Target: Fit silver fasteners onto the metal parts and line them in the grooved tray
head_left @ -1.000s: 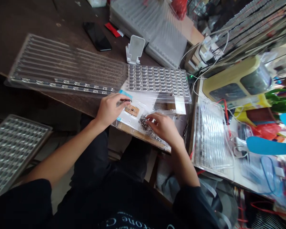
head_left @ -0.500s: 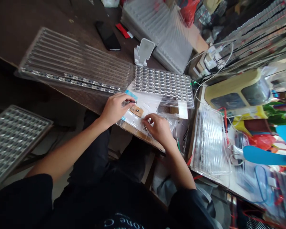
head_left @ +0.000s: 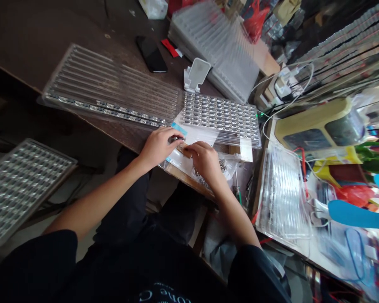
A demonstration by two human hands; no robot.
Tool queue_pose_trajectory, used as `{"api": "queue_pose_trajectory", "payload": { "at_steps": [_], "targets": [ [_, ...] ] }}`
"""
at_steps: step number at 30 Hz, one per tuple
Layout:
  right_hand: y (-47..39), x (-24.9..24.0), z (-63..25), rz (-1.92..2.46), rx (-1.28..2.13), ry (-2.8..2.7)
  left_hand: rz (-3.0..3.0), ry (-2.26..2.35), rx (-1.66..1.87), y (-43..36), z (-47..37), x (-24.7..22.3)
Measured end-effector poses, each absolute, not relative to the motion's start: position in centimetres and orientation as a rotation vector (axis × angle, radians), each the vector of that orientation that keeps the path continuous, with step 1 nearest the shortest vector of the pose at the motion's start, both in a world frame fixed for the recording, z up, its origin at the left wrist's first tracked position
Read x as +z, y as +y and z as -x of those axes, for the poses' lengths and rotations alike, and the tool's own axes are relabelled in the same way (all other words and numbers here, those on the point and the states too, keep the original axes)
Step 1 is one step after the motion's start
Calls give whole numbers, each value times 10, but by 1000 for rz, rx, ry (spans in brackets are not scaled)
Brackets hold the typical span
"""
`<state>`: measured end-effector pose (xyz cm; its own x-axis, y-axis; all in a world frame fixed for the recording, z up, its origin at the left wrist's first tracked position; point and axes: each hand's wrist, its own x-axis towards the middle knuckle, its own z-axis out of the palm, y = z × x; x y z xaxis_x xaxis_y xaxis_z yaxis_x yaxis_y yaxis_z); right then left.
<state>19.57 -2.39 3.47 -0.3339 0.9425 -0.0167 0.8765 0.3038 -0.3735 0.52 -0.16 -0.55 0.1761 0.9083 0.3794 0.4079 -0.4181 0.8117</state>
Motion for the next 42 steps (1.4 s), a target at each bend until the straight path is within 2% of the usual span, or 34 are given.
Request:
{"api": "queue_pose_trajectory", "payload": {
  "at_steps": [6,11,16,21,28,32,38,42],
  "targets": [
    [-24,32,-195,1615,562,-2357,-1934,1267,1160,-2,-5,-3],
    [-27,32,-189,1646,347,-2533,-1972,1287,1114,-2,-5,-2],
    [-26,45,-202,1653,558,-2385,-2001,1295,1130,-2,-4,-4],
    [-32,48,-212,1812,619,-2319,-2016,1264,1147,-1,-3,-5],
    [-35,51,-209,1736,619,-2367,-2028,1228,1124,0,-24,5],
    [-44,63,-232,1648,559,-2285,-2072,1190,1035,-4,-39,2],
    [-54,70,-273,1716,707,-2266,-2087,1209,991,-5,-39,-5],
    [-50,69,-281,1648,670,-2110,-2098,1208,981,-5,-38,-5]
  ]
}}
